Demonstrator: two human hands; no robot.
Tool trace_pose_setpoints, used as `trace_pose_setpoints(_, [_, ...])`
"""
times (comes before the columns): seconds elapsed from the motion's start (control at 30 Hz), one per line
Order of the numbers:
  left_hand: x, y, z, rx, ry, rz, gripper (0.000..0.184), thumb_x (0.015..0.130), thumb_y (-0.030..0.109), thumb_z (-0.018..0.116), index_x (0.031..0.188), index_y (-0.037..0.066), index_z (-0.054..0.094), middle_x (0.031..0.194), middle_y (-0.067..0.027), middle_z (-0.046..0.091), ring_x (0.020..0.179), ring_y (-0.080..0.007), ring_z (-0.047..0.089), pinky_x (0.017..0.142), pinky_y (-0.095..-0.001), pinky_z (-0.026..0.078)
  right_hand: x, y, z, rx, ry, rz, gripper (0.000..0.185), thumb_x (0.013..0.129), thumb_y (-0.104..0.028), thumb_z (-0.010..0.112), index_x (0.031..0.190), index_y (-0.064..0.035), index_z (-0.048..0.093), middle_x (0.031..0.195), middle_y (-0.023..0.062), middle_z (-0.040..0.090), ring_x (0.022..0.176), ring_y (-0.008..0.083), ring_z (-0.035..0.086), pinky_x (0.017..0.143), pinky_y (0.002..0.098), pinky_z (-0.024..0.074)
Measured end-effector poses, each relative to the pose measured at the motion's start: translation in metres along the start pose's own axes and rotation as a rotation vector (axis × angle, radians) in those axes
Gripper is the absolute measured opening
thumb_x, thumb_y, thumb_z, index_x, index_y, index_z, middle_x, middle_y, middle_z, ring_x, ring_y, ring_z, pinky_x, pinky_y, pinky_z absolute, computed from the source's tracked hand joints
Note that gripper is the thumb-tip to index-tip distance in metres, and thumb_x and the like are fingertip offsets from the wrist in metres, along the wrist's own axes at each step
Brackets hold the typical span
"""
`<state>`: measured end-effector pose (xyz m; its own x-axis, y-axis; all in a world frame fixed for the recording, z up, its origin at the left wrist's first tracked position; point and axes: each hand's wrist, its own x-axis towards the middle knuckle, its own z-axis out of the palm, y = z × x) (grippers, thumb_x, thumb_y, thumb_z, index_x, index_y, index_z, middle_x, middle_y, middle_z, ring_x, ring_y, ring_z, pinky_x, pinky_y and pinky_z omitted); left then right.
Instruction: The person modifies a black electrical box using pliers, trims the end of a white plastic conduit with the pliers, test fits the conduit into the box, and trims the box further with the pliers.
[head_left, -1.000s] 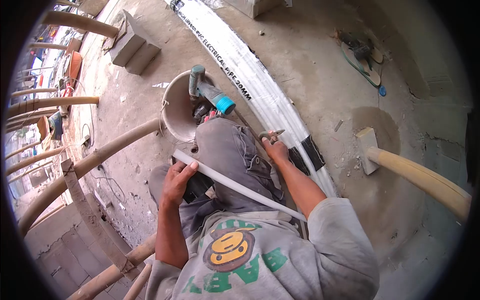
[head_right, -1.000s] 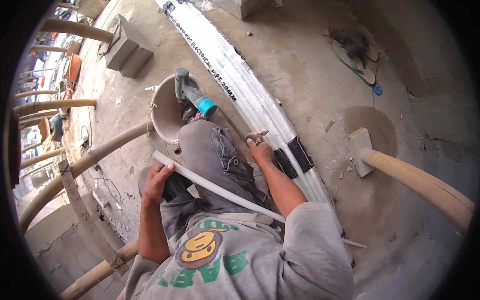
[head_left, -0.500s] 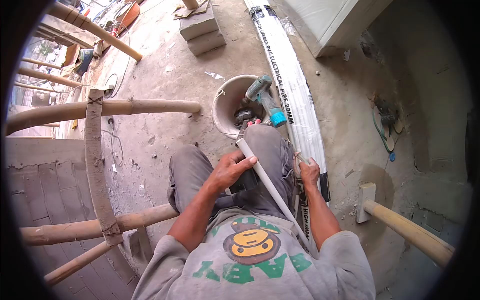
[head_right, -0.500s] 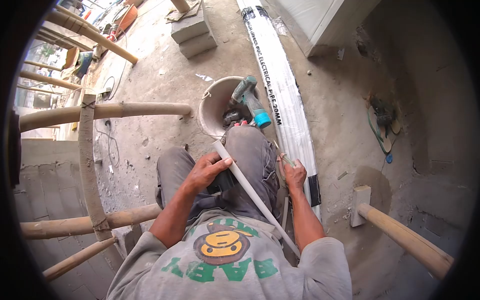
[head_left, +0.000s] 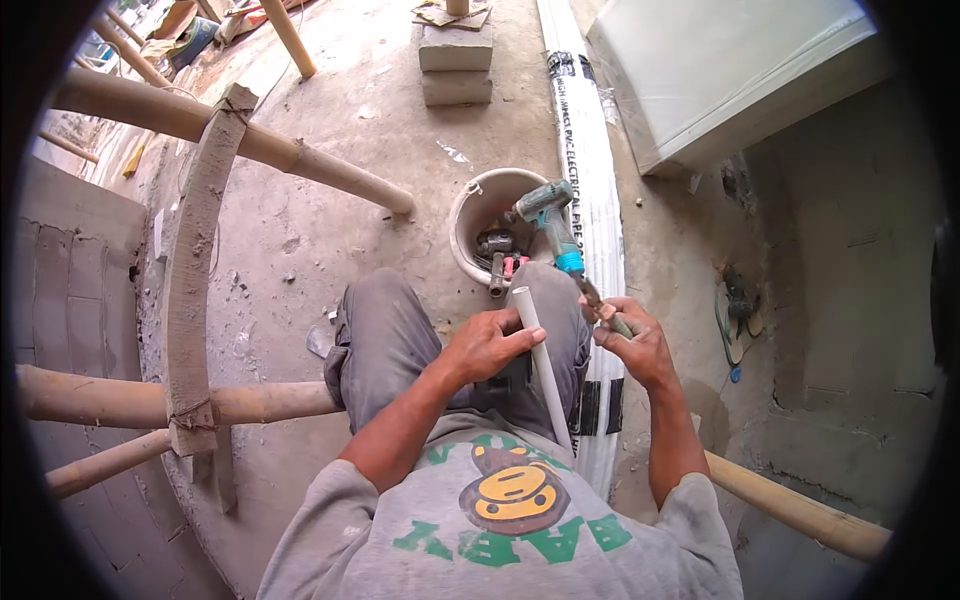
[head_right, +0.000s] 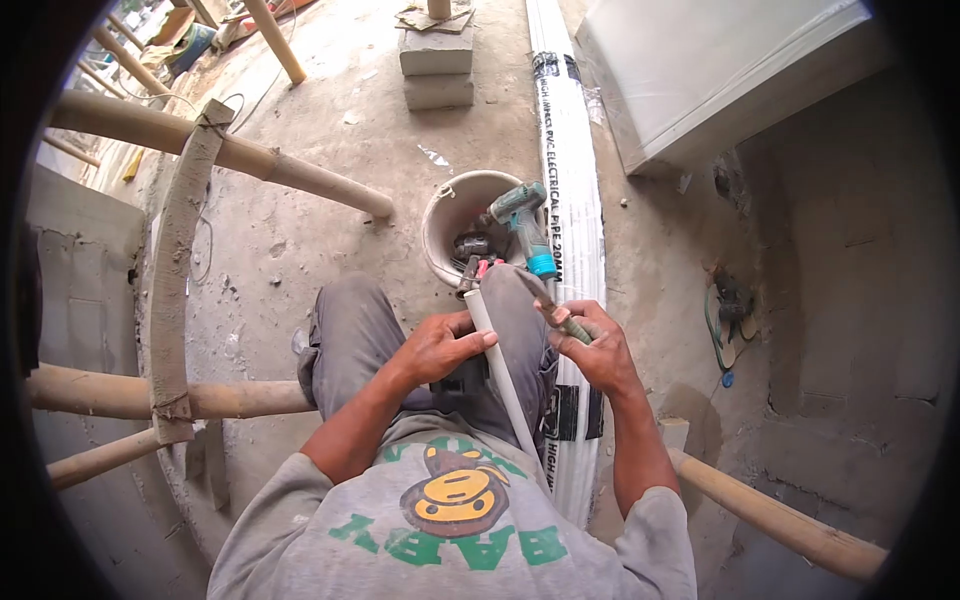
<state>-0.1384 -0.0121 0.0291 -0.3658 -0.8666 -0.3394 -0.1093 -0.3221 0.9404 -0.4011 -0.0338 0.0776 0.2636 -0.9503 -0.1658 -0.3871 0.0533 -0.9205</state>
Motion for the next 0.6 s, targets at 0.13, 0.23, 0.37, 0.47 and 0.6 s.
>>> trace_pose_setpoints(0.13, [-0.001, 0.009, -0.004, 0.11, 0.026, 0.024, 0.048, 0.089, 0.046, 0.064, 0.111, 0.004, 0.072, 0.098, -0.0138, 0.072, 0.093, -0.0221, 0.067, 0.084, -0.0352, 0.05, 0.023, -0.013, -0.002, -0.335, -0.203, -0.001, 0.028, 0.079, -0.015, 0.074, 0.103, -0.0002, 0.073, 0.117, 0.0103, 0.064, 0.1, 0.0221, 0.066, 0.088, 0.0336, 0.0515])
trace_pose_setpoints(0.23, [0.0, 0.009, -0.003, 0.08, 0.025, 0.042, 0.048, 0.09, 0.046, 0.064, 0.112, 0.004, 0.072, 0.097, -0.0132, 0.072, 0.091, -0.0209, 0.067, 0.084, -0.0347, 0.05, 0.043, -0.014, -0.011, -0.465, -0.4, -0.033, 0.039, 0.076, -0.019, 0.074, 0.114, -0.0066, 0.072, 0.127, 0.0148, 0.063, 0.113, 0.0275, 0.063, 0.096, 0.0374, 0.0495])
trace_pose_setpoints(0.37, [0.0, 0.0, -0.005, 0.001, -0.031, 0.005, 0.044, 0.091, 0.042, 0.066, 0.112, 0.003, 0.071, 0.096, -0.0088, 0.072, 0.088, -0.0155, 0.064, 0.083, -0.0317, 0.049, 0.067, -0.028, -0.019, -0.488, -0.662, -0.024, 0.053, 0.072, -0.029, 0.075, 0.121, -0.008, 0.07, 0.133, 0.0184, 0.06, 0.115, 0.0315, 0.061, 0.102, 0.0378, 0.0461])
trace_pose_setpoints(0.47, [0.003, -0.004, -0.012, 0.006, -0.085, -0.021, 0.039, 0.093, 0.036, 0.068, 0.11, 0.0, 0.07, 0.095, -0.0029, 0.07, 0.087, -0.0087, 0.06, 0.079, -0.0274, 0.048, 0.073, -0.03, -0.015, -0.622, -0.713, -0.16, 0.056, 0.073, -0.03, 0.076, 0.124, -0.0085, 0.069, 0.135, 0.0179, 0.059, 0.124, 0.0327, 0.055, 0.108, 0.0376, 0.0401])
trace_pose_setpoints(0.6, [0.002, 0.002, -0.02, 0.033, -0.135, -0.029, 0.04, 0.092, 0.038, 0.068, 0.105, 0.0, 0.071, 0.087, -0.0015, 0.068, 0.08, -0.0084, 0.057, 0.071, -0.0271, 0.046, 0.077, -0.037, -0.016, -0.417, -0.754, 0.01, 0.059, 0.073, -0.033, 0.077, 0.125, -0.0075, 0.067, 0.135, 0.0173, 0.058, 0.125, 0.0307, 0.053, 0.108, 0.0364, 0.0378])
